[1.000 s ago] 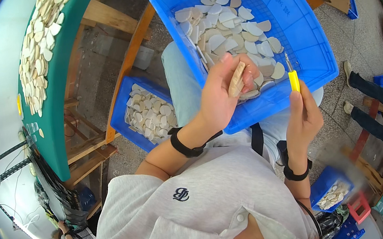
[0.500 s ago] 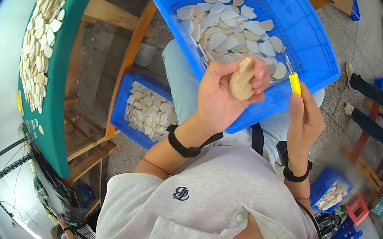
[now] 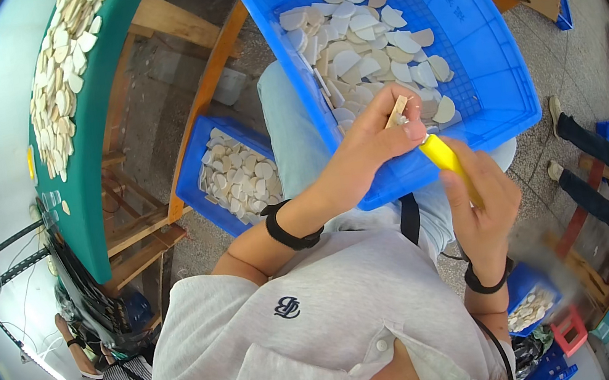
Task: The recorder uses a utility knife to scrape or clean white shell-like pieces retrieved from a blue crate in a workshop setting.
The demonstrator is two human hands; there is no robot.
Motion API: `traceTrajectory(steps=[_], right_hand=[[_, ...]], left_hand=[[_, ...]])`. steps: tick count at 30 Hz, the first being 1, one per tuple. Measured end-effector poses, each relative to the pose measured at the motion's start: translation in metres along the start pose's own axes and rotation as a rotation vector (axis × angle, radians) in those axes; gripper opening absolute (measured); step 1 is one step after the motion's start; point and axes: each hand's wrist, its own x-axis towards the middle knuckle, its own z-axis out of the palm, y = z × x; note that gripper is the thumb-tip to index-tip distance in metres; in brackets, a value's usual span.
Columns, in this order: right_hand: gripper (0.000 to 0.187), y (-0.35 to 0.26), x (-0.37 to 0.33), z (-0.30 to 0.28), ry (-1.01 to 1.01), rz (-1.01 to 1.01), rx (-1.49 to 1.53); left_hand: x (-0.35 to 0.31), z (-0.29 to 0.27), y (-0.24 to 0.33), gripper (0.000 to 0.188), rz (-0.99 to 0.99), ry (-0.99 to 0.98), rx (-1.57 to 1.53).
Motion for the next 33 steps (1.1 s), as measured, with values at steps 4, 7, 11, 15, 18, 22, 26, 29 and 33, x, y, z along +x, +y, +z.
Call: traceTrajectory(steps=[4, 7, 11, 15, 18, 22, 26, 29, 33], right_hand=[[0.03, -0.001, 0.002, -0.001, -0.006, -0.089, -0.055], [0.031, 0.0, 0.002, -0.002, -0.013, -0.091, -0.083], [0.032, -0.001, 0.002, -0.004, -0.031, -0.091, -0.108], [0.032, 0.001, 0.001, -0.006, -0.026, -0.111, -0.133], [0.032, 0.002, 0.002, -0.006, -0.04, -0.123, -0.182], [0.031, 0.0, 0.001, -0.003, -0.018, -0.132, -0.306], [0.028, 0.008, -0.002, 0.002, 0.129, -0.046, -0.215], [0.026, 0.009, -0.003, 0.001, 0.248, -0.004, -0.117], [0.025, 0.008, -0.005, -0.002, 0.247, 0.047, -0.089]], left_hand=[[-0.002, 0.005, 0.003, 0.015, 0.073, 0.018, 0.016], [-0.004, 0.003, 0.004, 0.024, -0.005, 0.05, 0.167], [-0.004, 0.002, 0.003, 0.022, 0.028, 0.033, 0.175], [-0.003, 0.0, -0.002, 0.018, 0.098, 0.042, 0.253], [-0.002, -0.001, -0.002, 0.022, 0.166, 0.066, 0.348], [0.0, -0.001, -0.008, 0.024, 0.211, 0.129, 0.467], [0.002, 0.002, -0.005, 0.036, 0.011, 0.145, 0.197], [0.008, -0.01, -0.004, 0.049, -0.084, -0.062, -0.333], [0.009, -0.016, -0.005, 0.05, -0.209, -0.228, -0.587]])
